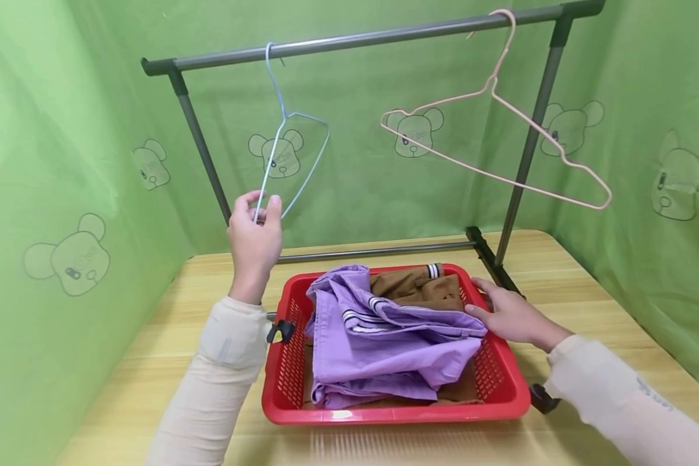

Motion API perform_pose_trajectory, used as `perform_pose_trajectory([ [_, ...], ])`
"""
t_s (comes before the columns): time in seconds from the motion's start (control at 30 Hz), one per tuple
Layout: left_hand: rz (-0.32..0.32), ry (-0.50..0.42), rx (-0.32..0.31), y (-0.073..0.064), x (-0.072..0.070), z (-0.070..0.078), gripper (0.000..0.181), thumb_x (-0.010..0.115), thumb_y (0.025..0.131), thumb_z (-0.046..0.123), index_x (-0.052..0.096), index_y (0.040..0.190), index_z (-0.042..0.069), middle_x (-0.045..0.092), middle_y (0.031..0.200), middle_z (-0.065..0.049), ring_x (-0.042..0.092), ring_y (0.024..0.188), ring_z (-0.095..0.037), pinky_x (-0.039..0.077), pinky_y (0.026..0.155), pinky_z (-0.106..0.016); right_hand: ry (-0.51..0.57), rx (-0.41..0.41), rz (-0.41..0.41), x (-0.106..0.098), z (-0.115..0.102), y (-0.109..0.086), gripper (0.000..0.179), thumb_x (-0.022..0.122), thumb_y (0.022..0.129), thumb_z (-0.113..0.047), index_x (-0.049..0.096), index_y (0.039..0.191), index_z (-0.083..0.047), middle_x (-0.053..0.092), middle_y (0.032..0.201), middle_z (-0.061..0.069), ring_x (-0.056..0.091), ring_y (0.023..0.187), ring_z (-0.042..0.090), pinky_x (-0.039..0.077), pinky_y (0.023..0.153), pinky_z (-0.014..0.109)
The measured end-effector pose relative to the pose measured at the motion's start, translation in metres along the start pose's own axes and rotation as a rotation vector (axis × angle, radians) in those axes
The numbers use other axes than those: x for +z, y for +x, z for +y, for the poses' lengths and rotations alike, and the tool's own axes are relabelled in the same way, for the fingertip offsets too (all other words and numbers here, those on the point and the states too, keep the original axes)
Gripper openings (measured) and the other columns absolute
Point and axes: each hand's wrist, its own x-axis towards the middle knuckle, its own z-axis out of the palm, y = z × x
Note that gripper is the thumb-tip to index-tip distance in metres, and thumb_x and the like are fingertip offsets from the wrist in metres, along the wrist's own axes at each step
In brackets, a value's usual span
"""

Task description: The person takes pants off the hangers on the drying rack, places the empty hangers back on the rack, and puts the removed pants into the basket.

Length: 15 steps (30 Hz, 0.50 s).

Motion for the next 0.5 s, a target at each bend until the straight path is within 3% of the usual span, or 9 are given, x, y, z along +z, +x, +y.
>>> perform_pose_trajectory([
  [0.2,0.002,0.007,0.003,-0.004,-0.004,-0.005,0.044,0.059,0.096,0.026,0.047,0.134,0.006,0.062,0.106,-0.008,0.059,0.076,-0.019,0.050,0.062,-0.033,-0.010,-0.004,0.013,0.004,0.001,-0.002,0.059,0.057,0.098,-0.015,0.031,0.139,0.018,0.049,0.126,0.040,0.059,0.105,0.047,0.046,0.089,0.059],
  [0.37,0.028,-0.001,0.015,-0.010,-0.007,-0.011,0.048,0.061,0.094,0.023,0.044,0.135,0.006,0.057,0.124,-0.007,0.061,0.095,-0.019,0.052,0.078,-0.036,0.003,0.001,0.026,0.007,0.003,-0.003,0.057,0.054,0.099,-0.014,0.031,0.141,0.016,0.050,0.127,0.038,0.060,0.104,0.044,0.048,0.087,0.058],
  [0.5,0.054,0.029,0.017,-0.014,-0.009,-0.015,0.056,0.063,0.092,0.023,0.040,0.140,0.007,0.049,0.136,-0.008,0.055,0.111,-0.021,0.048,0.090,-0.039,0.027,0.019,0.030,0.008,0.005,-0.005,0.058,0.053,0.100,-0.016,0.029,0.143,0.014,0.051,0.126,0.037,0.063,0.099,0.040,0.050,0.084,0.056],
])
